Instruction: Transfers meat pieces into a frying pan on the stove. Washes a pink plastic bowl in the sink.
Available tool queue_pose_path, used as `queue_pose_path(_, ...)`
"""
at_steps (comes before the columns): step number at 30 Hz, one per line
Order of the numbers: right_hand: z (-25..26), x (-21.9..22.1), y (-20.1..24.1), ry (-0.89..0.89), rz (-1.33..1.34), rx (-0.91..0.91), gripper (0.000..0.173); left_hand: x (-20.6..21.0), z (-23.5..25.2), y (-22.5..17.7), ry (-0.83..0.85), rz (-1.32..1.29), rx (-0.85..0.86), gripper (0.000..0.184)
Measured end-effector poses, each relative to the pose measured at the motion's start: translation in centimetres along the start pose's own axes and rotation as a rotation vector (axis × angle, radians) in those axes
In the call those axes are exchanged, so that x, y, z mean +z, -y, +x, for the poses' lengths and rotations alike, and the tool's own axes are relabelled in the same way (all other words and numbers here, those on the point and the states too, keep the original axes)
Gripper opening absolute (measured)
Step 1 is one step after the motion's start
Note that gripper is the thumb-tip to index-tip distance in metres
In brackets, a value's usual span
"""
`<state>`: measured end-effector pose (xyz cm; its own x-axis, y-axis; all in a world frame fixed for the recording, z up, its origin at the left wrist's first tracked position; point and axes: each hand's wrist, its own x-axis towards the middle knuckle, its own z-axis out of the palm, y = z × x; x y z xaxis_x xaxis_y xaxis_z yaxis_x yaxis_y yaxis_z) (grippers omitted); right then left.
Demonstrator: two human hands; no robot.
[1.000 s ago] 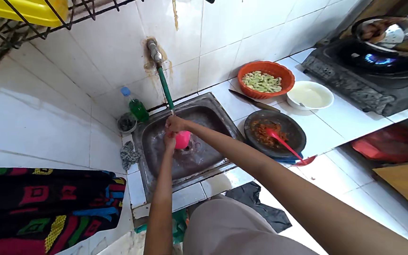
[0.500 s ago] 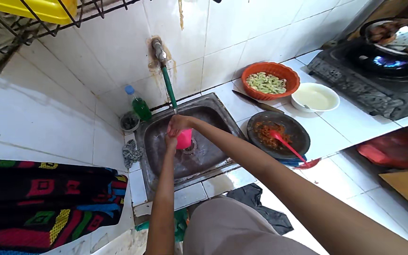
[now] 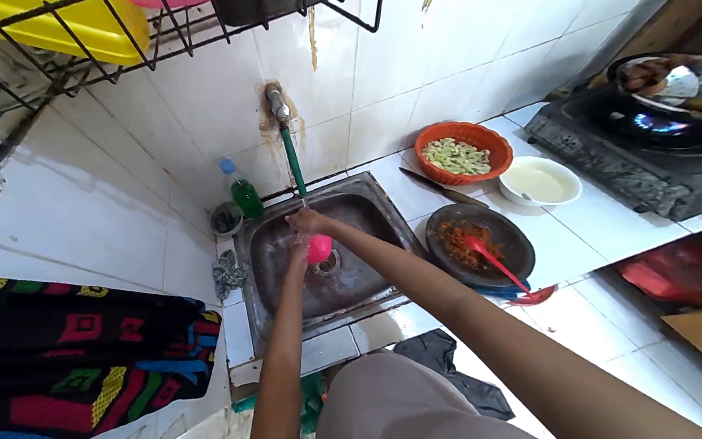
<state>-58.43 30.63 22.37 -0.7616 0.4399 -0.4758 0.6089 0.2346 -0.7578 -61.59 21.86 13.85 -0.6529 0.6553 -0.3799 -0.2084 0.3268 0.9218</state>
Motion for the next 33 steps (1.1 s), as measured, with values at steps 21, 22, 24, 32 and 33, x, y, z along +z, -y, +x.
queue_pose_path(21, 2.5, 0.2, -0.9, 0.039, -0.560, 0.013, 0.046, -5.7, 1.1, 0.8, -0.095, 0.130, 0.224, 0.026)
queue_pose_path(22, 2.8, 0.0, -1.3, 0.039, -0.540, 0.002, 0.044, -5.4, 1.2, 0.9, -0.125, 0.158, 0.213, 0.034)
queue_pose_path(24, 3.3, 0.1, -2.2, 0.011, -0.481, -0.047, 0.040, -4.8, 0.9, 0.2, -0.086, 0.124, 0.053, 0.051)
queue_pose_path(32, 0.6, 0.6, -2.3, 0.329, -0.371, -0.156, 0.033, -3.4, 0.5, 0.1, 0.076, -0.104, -0.259, 0.039)
queue_pose_path(33, 0.5, 0.5, -2.3, 0.315, -0.339, -0.152, 0.033, -3.4, 0.4, 0.6, 0.075, -0.095, -0.200, 0.036)
